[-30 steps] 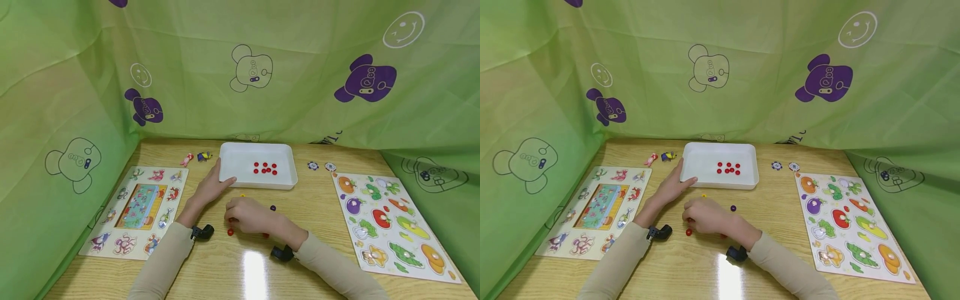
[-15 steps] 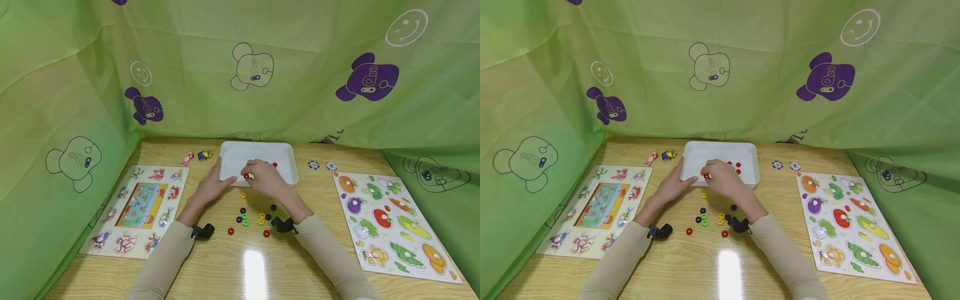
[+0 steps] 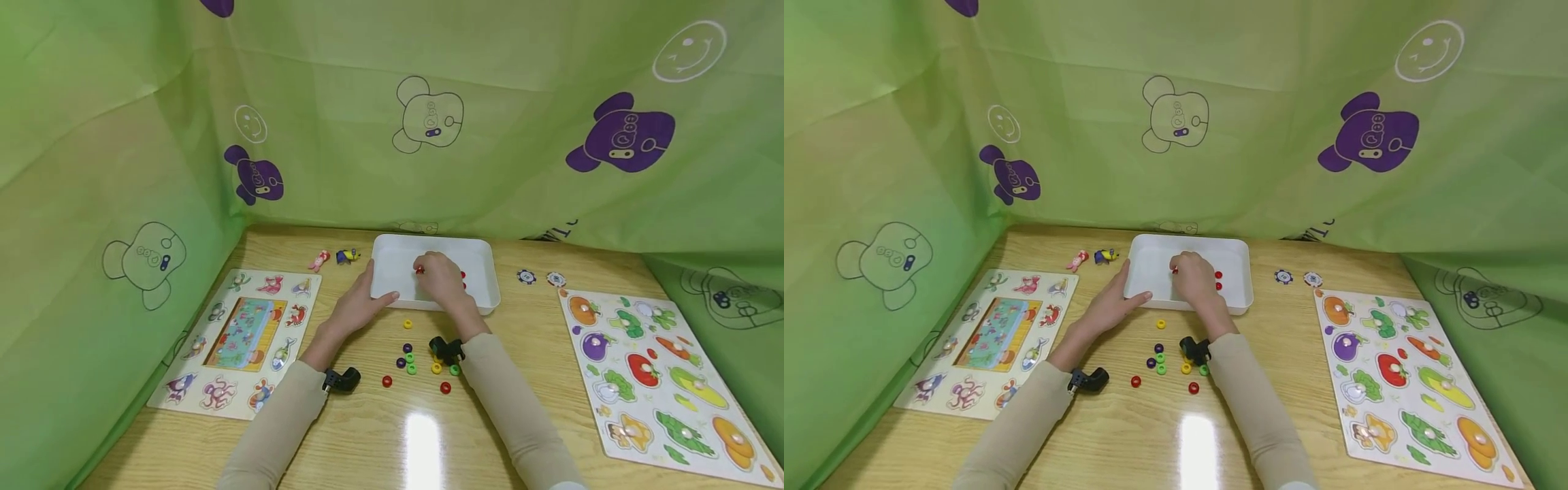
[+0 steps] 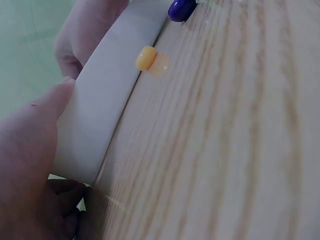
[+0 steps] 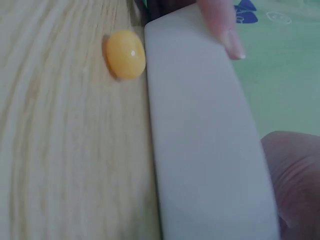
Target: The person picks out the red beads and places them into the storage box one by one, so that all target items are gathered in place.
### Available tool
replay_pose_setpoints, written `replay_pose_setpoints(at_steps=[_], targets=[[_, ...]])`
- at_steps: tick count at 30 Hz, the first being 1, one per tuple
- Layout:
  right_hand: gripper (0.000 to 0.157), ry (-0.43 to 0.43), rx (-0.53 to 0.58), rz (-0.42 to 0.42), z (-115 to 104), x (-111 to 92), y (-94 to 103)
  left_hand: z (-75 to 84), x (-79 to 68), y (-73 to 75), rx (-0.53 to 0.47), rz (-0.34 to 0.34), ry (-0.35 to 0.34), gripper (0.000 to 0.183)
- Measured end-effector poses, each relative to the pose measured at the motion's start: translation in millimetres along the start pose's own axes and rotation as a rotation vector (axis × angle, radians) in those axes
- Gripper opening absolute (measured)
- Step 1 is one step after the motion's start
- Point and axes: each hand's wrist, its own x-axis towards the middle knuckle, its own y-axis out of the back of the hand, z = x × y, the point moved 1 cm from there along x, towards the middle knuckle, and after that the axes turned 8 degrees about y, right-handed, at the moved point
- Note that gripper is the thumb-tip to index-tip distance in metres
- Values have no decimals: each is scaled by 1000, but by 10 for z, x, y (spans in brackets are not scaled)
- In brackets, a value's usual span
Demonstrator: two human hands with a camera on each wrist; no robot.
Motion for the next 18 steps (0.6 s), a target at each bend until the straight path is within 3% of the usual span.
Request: replay_pose_setpoints(at_steps=[12,18], targets=[[15,15,-7,-23,64,-34,51,12,13,-37,4,0,1,105],[17,87,-22,-66,-17,-188,161,15,2,-15,-3,5,11,101]])
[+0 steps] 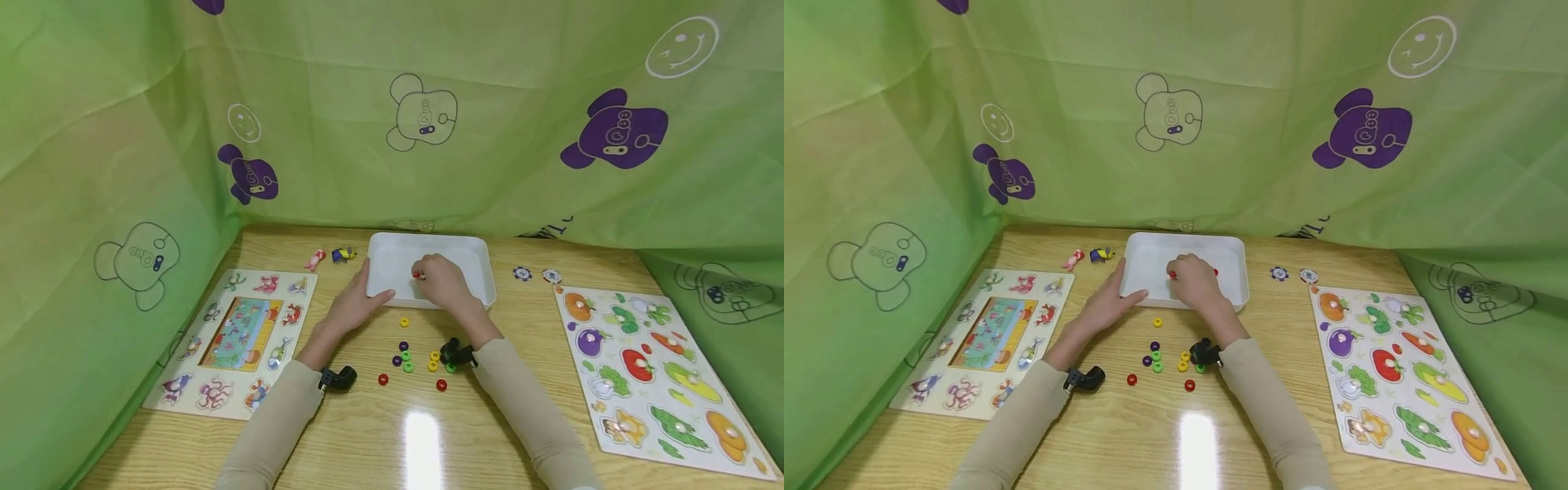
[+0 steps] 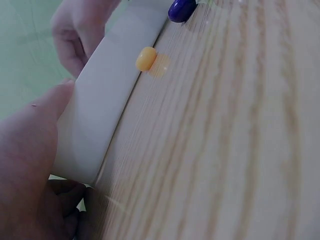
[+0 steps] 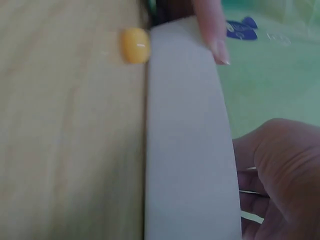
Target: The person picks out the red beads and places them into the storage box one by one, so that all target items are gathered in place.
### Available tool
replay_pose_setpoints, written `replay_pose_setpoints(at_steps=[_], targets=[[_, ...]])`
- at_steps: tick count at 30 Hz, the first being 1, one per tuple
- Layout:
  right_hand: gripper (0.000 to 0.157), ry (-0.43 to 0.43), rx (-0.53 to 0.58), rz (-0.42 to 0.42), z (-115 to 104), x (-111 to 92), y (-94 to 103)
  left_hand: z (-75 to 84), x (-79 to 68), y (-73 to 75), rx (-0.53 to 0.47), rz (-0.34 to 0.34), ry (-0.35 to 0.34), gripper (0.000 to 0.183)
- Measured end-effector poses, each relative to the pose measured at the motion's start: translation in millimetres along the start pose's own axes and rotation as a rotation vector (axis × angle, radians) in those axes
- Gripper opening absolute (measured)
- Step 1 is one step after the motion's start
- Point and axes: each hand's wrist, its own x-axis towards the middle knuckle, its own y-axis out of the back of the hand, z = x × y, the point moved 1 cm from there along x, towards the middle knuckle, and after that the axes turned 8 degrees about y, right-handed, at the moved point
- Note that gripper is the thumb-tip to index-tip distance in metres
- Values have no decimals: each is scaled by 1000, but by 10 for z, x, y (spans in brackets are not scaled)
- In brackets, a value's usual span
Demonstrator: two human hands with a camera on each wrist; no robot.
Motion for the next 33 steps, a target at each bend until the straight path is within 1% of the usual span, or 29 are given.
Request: replay_pose_setpoints(at_steps=[3,7,10,13,16,19,22,25,29,33], targets=[[17,33,-16,-19,-53,-107,49,14,-8,4,4,-4,-1,101],[15,83,-27,-20,-154,-204,105,12,-14,21,6,-9,5,100],[14,153,-13,-29,-260,-278,147,10,-8,26,7,-1,11,99],[14,225,7,-56,-385,-368,178,9,-3,22,14,7,18,101],[16,288,49,-114,-531,-477,218,12,-11,21,23,0,14,103],[18,360,98,-205,-688,-597,242,18,-24,26,24,-10,7,104],[18,440,134,-289,-827,-711,212,25,-33,33,25,-17,6,104],[14,517,129,-331,-926,-815,139,28,-37,35,30,-19,13,104],[10,569,112,-352,-1002,-903,39,27,-38,29,34,-19,18,103],[8,611,96,-328,-1051,-937,-24,20,-31,22,31,-18,18,103]])
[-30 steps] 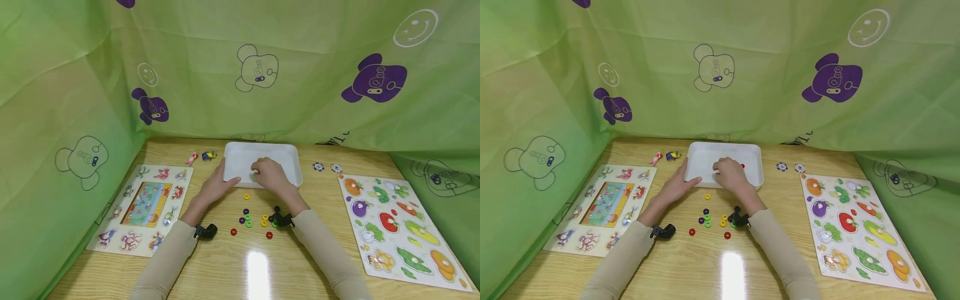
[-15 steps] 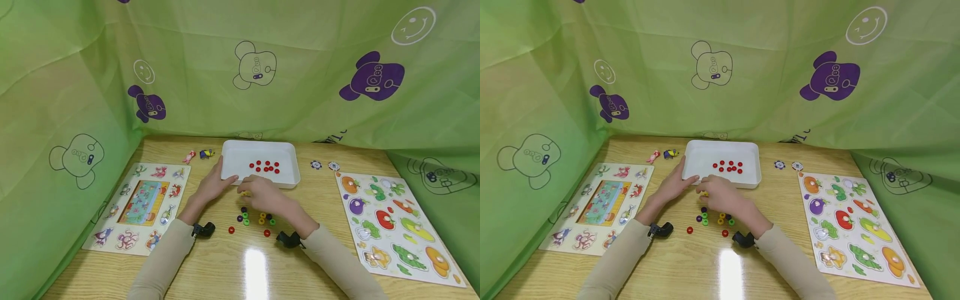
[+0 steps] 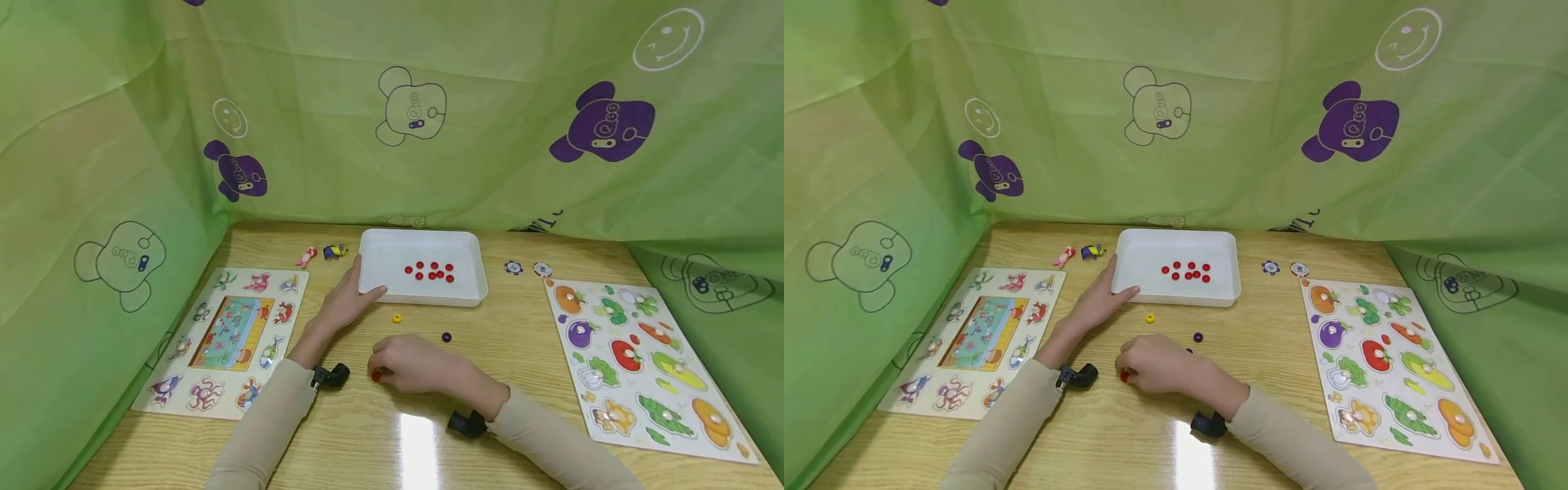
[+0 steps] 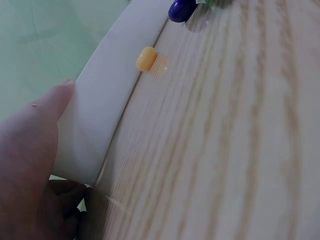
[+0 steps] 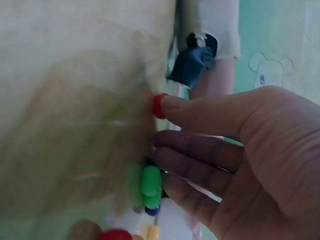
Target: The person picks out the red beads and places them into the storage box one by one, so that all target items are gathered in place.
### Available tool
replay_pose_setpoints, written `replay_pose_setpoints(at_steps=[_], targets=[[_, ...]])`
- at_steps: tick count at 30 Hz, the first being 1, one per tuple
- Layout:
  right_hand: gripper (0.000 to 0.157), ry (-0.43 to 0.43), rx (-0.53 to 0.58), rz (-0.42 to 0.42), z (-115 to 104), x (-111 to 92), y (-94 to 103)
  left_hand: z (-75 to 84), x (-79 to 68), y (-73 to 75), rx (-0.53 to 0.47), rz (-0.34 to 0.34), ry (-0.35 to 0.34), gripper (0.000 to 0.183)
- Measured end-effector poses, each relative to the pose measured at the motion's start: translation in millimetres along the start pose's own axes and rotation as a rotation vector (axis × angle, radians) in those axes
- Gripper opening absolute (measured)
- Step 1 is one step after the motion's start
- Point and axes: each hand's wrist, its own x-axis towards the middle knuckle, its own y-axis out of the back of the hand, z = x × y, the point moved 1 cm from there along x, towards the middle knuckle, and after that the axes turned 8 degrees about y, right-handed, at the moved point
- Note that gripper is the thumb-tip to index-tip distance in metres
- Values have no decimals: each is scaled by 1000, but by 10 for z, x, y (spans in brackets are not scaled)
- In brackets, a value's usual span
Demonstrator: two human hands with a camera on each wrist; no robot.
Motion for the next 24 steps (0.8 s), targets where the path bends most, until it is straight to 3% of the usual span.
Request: replay_pose_setpoints(at_steps=[11,17,24], targets=[[5,20,-136,3,-56,58,-77,-2,2,13,-6,8,1,106],[5,0,-117,-15,-28,52,-35,1,-5,-3,-1,10,2,106],[4,-79,-36,25,133,11,205,4,-9,0,-11,6,-6,105]])
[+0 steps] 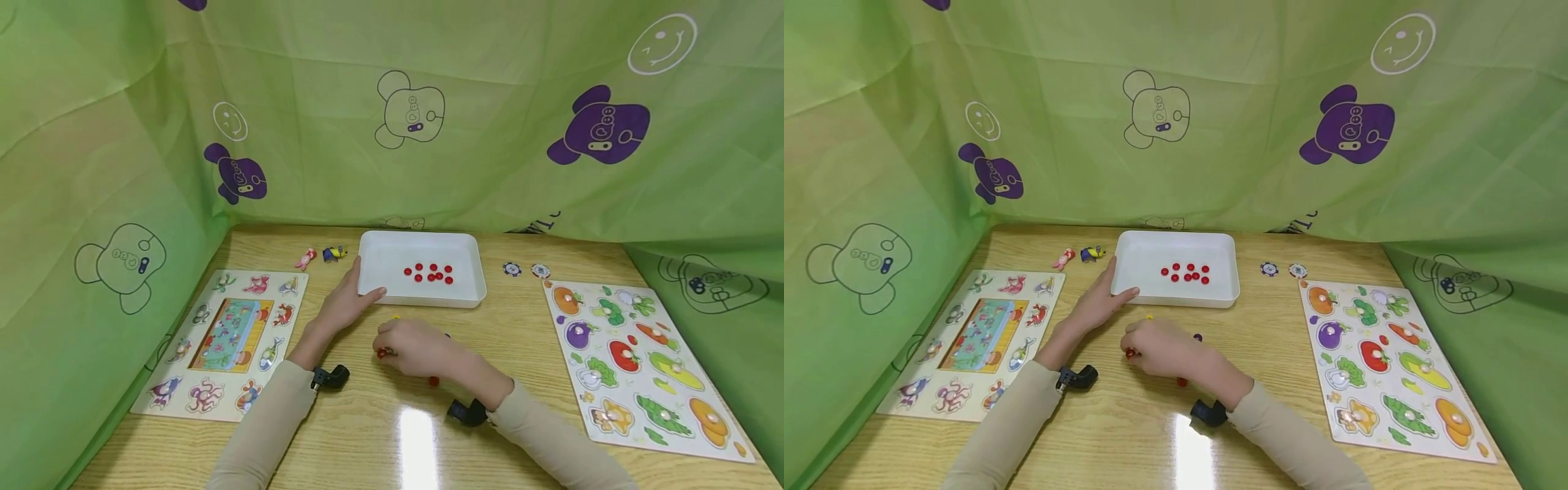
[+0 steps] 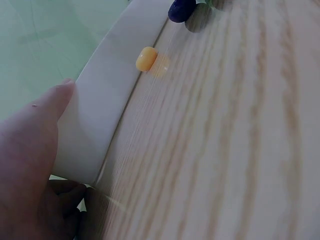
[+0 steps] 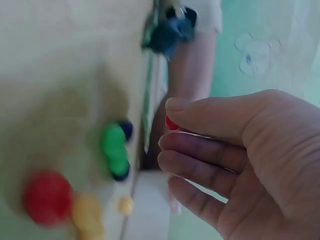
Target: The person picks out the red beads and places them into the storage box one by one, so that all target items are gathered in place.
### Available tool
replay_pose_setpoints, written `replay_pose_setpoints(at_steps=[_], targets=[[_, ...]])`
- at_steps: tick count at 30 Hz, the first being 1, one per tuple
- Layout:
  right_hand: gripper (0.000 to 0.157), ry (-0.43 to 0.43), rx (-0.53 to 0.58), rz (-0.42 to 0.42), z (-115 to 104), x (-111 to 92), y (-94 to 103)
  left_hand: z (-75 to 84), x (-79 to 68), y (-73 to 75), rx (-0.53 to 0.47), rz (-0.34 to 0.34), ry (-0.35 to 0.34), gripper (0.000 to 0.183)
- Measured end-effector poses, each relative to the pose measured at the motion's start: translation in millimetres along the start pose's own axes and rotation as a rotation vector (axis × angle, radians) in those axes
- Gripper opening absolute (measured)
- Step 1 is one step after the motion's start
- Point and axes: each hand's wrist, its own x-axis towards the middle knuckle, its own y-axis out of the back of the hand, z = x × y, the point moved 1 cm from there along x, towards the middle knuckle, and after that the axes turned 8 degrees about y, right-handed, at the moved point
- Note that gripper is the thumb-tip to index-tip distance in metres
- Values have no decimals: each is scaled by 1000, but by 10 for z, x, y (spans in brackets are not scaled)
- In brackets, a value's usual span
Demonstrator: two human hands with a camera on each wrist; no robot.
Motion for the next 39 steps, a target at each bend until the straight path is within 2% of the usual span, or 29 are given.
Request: replay_pose_setpoints(at_steps=[8,13,18,25,33,39], targets=[[16,-200,106,91,341,-107,240,-29,35,-26,-6,4,5,106],[14,-314,61,185,620,-115,303,-35,35,-4,-8,8,14,104],[13,-405,101,260,926,-30,280,-33,25,14,-14,10,13,99],[17,-515,146,266,1285,92,112,-8,21,-12,-18,9,-5,103],[12,-554,133,247,1429,191,-44,-22,36,-20,-18,9,14,100],[22,-588,136,242,1398,163,2,-14,28,-12,-16,7,16,102]])
